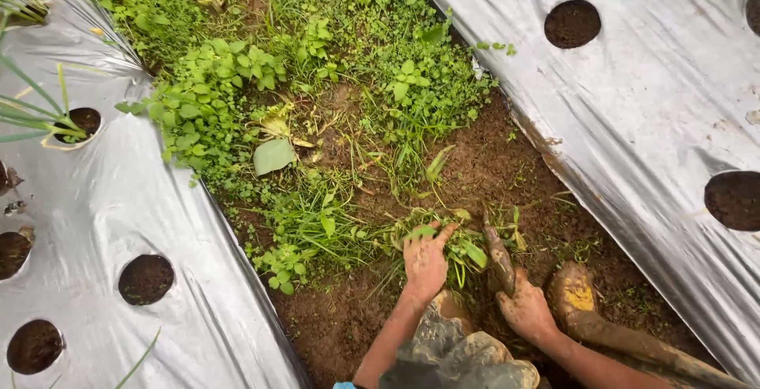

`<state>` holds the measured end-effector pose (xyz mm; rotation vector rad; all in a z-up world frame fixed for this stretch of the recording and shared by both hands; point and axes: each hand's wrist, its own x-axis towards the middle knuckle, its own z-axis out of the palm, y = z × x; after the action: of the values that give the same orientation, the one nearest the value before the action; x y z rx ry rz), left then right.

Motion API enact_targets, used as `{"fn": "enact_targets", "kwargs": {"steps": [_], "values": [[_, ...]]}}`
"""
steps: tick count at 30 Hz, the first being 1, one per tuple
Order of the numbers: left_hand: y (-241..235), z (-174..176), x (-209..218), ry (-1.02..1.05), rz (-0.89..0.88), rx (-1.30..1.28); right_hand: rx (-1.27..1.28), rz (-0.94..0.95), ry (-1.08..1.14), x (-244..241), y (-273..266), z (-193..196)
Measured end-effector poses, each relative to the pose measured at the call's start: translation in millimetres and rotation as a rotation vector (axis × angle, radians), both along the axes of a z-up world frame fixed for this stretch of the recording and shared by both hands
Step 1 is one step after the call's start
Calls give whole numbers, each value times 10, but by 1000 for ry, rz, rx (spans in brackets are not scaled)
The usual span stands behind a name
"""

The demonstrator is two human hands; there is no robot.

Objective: Using a hand hoe to remove weeds from the soil between rows of plastic-covered planting beds.

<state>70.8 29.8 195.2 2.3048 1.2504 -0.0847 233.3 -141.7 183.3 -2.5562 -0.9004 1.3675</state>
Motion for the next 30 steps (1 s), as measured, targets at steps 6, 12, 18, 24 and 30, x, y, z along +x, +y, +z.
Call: {"fn": "enact_targets", "kwargs": {"steps": [6,12,18,24,30], "values": [[-103,26,-84,-49,144,-49,25,-111,73,-111,288,355],[-471,-374,-408,-179,295,-80,75,-94,26,-99,432,307],[-267,63,-246,-31,943,-1004,59,-14,19,0,447,-42],[-174,152,101,-233,9,-489,5,-61,66,-46,563,353],[-227,300,318,-809,783,-1414,-26,-15,96,-31,508,452]]}}
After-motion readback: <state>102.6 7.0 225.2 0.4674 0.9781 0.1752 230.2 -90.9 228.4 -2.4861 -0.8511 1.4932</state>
